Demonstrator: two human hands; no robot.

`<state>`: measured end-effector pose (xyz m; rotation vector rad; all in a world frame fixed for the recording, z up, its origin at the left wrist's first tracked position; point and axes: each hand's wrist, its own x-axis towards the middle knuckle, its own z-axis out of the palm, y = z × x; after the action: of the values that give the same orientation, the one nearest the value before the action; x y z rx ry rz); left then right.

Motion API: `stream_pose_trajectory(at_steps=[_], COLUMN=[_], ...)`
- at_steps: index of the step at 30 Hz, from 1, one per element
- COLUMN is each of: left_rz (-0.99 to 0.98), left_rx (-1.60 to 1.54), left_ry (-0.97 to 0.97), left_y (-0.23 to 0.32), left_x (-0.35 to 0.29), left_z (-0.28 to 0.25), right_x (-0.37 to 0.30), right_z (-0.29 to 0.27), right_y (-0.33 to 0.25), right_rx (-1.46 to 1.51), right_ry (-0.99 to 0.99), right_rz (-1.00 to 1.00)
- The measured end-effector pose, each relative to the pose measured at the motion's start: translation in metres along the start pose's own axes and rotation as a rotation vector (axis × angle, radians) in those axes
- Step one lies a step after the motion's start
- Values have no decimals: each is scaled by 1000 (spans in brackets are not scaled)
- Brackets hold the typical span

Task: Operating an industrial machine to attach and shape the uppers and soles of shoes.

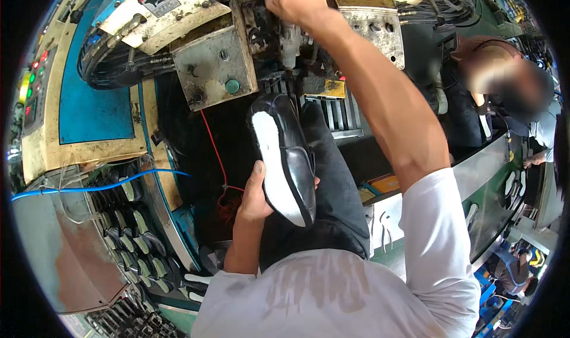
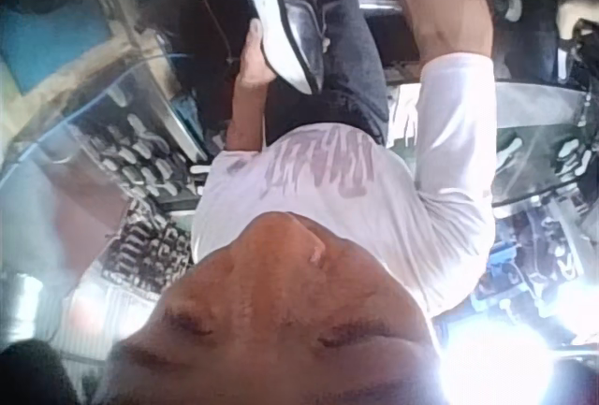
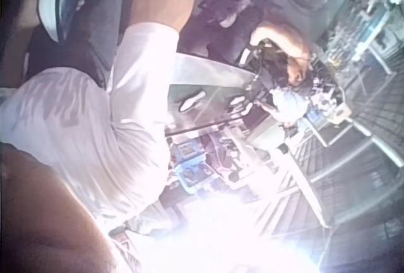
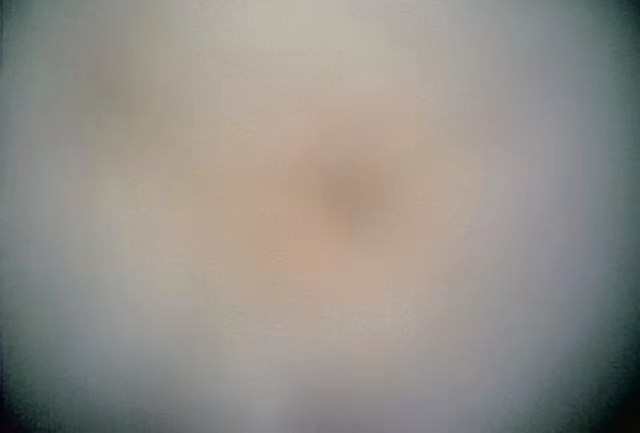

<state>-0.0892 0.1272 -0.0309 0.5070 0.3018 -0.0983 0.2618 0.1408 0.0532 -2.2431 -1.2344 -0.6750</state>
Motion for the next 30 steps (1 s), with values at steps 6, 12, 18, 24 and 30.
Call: stream_pose_trajectory(at_steps=[6, 12, 18, 24, 30], left_rz=[15, -28, -39, -120, 51], left_rx=[-55, -105, -336, -140, 95], left_ry=[-42, -59, -133, -43, 245], left_y=[17, 14, 3, -10, -45], left_x=[17, 17, -11, -32, -62], left_z=[3, 12, 7, 10, 11], right_x=[6, 6, -39, -190, -233], right_z=[3, -9, -37, -106, -117], right_y=[4, 11, -25, -77, -116], right_rx=[91, 169, 375, 1425, 1472], right_ry=[-69, -108, -83, -676, -542], right_rz=[-21, -66, -100, 763, 805])
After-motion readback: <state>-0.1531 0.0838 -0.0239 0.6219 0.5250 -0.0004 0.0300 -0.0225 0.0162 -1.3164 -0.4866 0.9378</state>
